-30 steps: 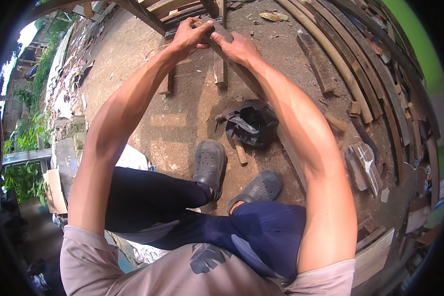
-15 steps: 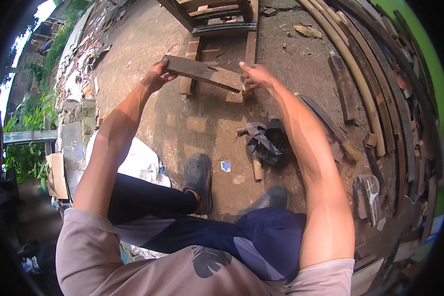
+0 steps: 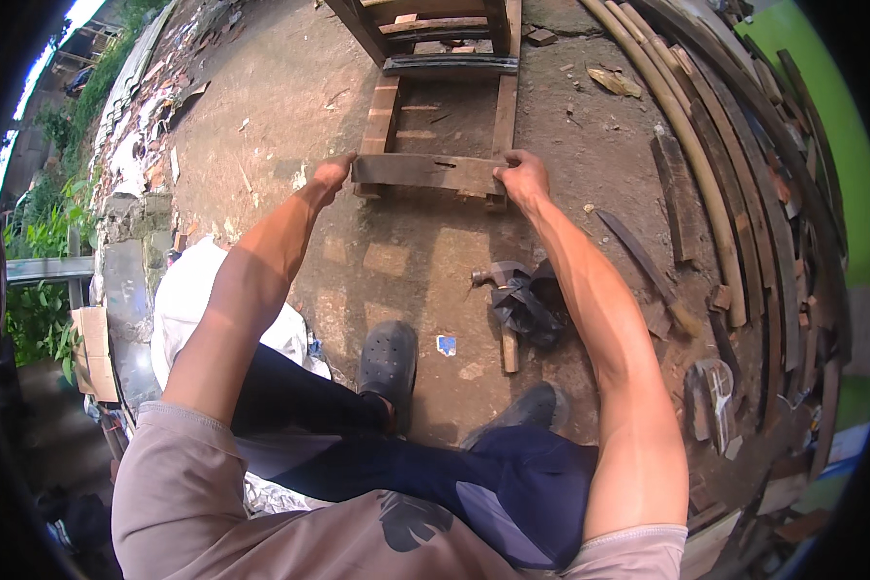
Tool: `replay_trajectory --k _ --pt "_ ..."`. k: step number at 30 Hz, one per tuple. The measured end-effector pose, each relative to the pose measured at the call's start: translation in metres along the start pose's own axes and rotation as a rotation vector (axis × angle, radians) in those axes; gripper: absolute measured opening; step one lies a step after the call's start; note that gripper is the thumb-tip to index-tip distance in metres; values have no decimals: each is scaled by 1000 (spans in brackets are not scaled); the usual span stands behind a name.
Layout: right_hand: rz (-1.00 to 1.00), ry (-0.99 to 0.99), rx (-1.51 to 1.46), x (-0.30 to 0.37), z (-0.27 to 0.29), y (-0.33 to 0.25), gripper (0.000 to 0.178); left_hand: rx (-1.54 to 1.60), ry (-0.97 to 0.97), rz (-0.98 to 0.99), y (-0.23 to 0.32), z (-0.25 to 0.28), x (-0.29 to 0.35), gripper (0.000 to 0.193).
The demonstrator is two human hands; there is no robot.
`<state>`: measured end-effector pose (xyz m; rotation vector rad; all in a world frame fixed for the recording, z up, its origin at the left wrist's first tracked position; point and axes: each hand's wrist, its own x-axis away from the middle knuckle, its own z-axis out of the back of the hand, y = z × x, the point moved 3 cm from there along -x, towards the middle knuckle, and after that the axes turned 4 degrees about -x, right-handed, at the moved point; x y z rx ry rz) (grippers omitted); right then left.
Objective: The person assembles a wooden chair frame by hammering nails into joints and attaching wooden slats. They repeatedly pick up nails from a plastic bag, position them, and strike with a hammer, then fit additional slats into the frame.
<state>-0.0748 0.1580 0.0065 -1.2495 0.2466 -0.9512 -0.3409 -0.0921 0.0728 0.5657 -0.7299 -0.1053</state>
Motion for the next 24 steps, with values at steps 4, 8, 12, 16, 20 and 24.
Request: replay_trajectory --k 4,8,12,16,20,24 --pt "-44 -88 -105 -11 -9 13 49 65 47 -194 -39 -2 -35 53" --pt "-182 -130 -118 -4 -11 3 50 37 115 -181 -38 -8 -39 53" --pt "-254 -57 -108 0 -8 5 46 -76 24 -149 -33 -6 -48 48" --pt "-245 -95 27 13 -5 -7 39 -124 32 -152 -30 -4 -43 46" --pt "-210 -76 51 18 -10 -11 38 -50 69 -98 -34 -1 -46 47" --pt "-194 -85 60 16 -9 -7 36 -57 19 -158 -39 -2 -50 49"
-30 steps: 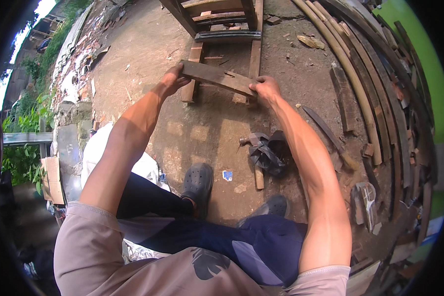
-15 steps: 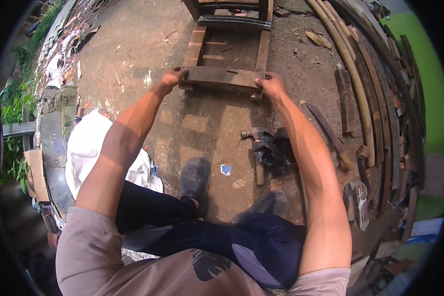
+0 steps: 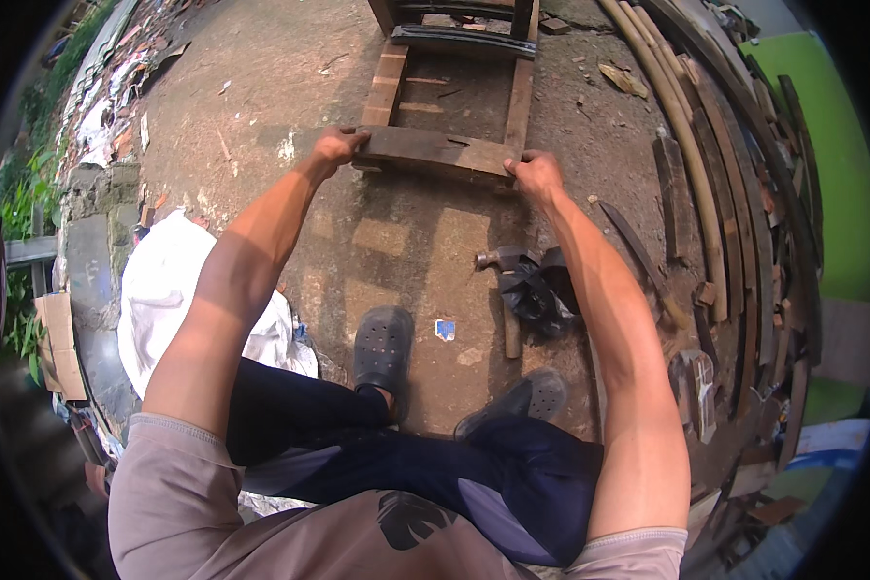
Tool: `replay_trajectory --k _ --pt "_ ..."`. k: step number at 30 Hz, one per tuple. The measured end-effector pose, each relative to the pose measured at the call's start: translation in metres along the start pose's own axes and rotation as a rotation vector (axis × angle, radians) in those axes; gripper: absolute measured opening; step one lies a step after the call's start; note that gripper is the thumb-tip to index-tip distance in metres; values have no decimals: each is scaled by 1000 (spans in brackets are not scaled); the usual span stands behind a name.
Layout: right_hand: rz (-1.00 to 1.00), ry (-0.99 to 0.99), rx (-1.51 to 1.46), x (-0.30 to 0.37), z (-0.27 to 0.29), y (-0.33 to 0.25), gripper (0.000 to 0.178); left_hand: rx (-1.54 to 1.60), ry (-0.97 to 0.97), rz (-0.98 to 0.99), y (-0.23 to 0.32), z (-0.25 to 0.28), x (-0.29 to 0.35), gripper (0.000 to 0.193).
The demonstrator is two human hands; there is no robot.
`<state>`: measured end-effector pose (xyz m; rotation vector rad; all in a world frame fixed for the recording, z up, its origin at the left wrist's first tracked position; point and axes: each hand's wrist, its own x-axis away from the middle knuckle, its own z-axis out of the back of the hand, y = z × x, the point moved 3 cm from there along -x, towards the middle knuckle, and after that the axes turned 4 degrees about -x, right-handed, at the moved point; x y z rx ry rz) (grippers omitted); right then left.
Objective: The person assembles a wooden chair frame by hammering nails into joints and attaching wooden slats. They repeatedly pick up nails from a plastic bag, position them, and strike with a hammer, then fit additional slats into the frame.
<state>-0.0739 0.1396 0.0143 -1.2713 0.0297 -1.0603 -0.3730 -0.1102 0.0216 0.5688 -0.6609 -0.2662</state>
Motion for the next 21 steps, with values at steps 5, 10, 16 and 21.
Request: replay_trajectory --k 5,10,16,21 --pt "-26 -71 8 7 -2 -8 38 4 27 -31 -8 4 0 48" --pt "-21 -102 -35 0 1 0 40 -2 32 -26 -10 5 6 55" --pt "146 17 -11 -16 0 18 40 -145 5 1 -1 10 6 54" --pt "51 -88 -89 -10 -5 10 39 -98 40 12 -11 14 4 52"
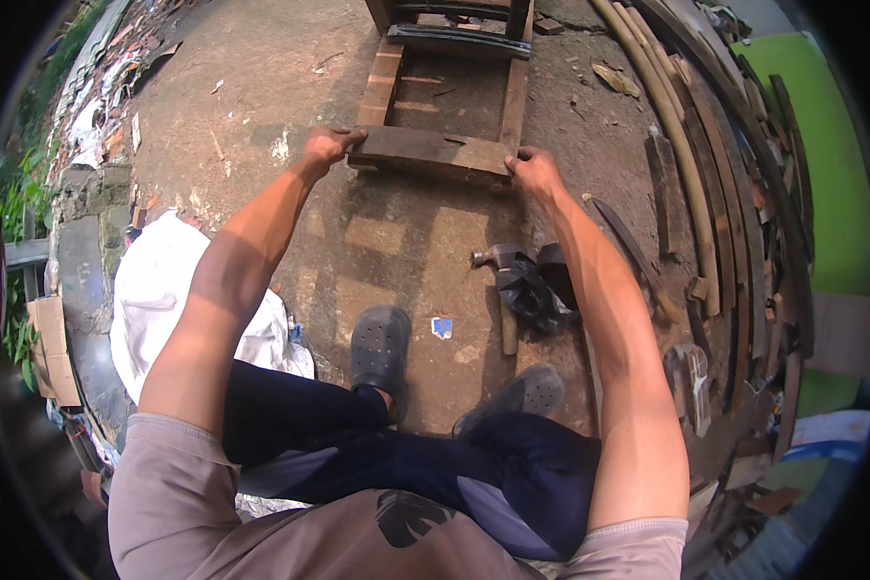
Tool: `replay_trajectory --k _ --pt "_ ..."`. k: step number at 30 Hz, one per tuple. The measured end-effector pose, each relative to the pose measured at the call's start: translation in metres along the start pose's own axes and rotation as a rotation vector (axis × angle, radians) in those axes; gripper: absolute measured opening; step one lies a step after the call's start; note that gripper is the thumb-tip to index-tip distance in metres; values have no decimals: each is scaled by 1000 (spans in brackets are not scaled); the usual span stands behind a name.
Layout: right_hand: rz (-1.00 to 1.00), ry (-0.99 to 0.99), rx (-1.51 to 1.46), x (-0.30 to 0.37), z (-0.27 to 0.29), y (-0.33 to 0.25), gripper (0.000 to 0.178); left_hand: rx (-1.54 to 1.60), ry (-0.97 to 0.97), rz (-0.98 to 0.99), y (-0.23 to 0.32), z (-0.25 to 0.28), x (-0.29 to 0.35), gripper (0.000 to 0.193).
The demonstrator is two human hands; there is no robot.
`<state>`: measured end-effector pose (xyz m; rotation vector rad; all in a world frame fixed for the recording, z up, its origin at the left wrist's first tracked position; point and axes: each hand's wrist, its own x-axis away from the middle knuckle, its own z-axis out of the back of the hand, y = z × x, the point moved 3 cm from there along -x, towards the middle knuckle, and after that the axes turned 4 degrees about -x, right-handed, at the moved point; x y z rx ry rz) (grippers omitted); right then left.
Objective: The person assembles a wooden chair frame by hammering nails into joints and attaching wooden slats. They repeatedly pick up nails from a plastic bag, position them, and strike with a hammer, then fit additional slats into the frame.
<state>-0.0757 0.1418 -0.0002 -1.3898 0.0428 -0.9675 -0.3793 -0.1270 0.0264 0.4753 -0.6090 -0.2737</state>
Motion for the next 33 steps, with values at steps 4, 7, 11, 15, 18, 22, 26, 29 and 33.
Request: replay_trajectory --k 4,7,11,15,18,22,26,29,33 --pt "-12 29 -23 4 8 0 35 48 -39 33 9 -4 5 52" --pt "10 51 -58 4 3 -4 30 115 -50 35 -14 -6 -19 53" --pt "-17 79 -64 9 6 -6 29 76 -49 39 -9 -11 -18 53" --pt "-21 54 -83 13 3 -11 34 89 -38 27 -18 -10 -25 54" --pt "-91 -23 -72 20 5 -19 45 89 -51 15 -11 -10 -17 55" --pt "-88 -18 -119 21 9 -17 47 70 -53 12 -2 -11 -10 56" --pt "-116 15 -122 23 4 -22 48 97 -48 9 -7 -11 -15 55" --pt "-129 36 -95 25 4 -24 47 90 -45 18 -7 -13 -13 54" --pt "-120 57 -128 23 5 -19 44 75 -25 3 -2 -12 -6 54"
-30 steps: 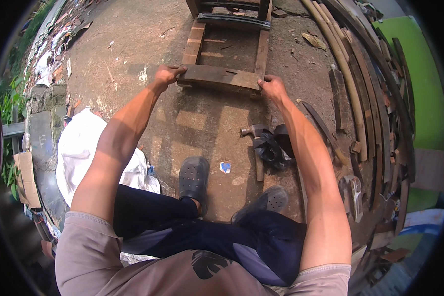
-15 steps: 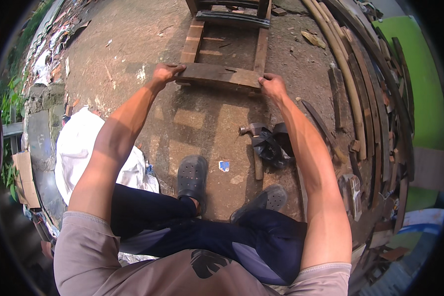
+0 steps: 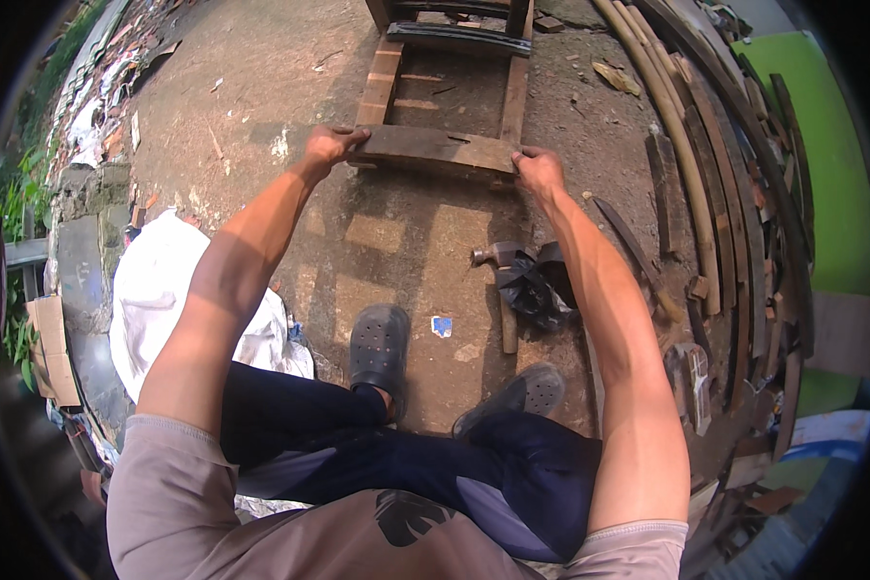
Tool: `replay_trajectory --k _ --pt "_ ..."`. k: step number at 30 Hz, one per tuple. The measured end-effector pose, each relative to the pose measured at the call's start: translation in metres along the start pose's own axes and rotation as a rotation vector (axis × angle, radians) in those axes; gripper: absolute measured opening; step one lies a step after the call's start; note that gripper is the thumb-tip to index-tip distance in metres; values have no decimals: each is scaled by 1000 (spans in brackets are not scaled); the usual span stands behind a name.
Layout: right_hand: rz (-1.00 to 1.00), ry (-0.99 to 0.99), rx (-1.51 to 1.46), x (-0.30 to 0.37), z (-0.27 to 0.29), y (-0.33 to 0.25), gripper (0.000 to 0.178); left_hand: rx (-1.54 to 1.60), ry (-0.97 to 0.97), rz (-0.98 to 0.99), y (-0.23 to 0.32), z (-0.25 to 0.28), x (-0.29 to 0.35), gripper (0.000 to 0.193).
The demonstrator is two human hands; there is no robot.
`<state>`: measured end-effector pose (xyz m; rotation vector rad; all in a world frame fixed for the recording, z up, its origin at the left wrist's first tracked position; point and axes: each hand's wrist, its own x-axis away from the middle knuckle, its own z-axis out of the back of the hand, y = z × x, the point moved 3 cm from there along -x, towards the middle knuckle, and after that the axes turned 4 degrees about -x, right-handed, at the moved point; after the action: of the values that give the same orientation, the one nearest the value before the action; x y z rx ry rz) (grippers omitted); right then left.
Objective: The person assembles a wooden chair frame by hammering nails into joints and attaching wooden slats. They repeatedly pick up nails from a plastic bag, position them, and strike with a hammer, then fit additional slats into the frame.
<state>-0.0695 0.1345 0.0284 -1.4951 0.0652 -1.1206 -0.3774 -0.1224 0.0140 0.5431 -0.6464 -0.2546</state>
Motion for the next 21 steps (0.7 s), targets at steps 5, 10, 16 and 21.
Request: replay_trajectory --k 5,10,16,21 --pt "-13 42 18 -4 4 5 42 -29 0 -9 17 2 19 53" --pt "-29 32 6 -2 2 2 42 8 1 -26 11 4 18 56" --pt "-65 18 -19 -6 4 3 41 62 -7 -19 7 0 9 57" --pt "-97 3 -9 -12 8 7 37 25 9 -39 12 0 12 57"
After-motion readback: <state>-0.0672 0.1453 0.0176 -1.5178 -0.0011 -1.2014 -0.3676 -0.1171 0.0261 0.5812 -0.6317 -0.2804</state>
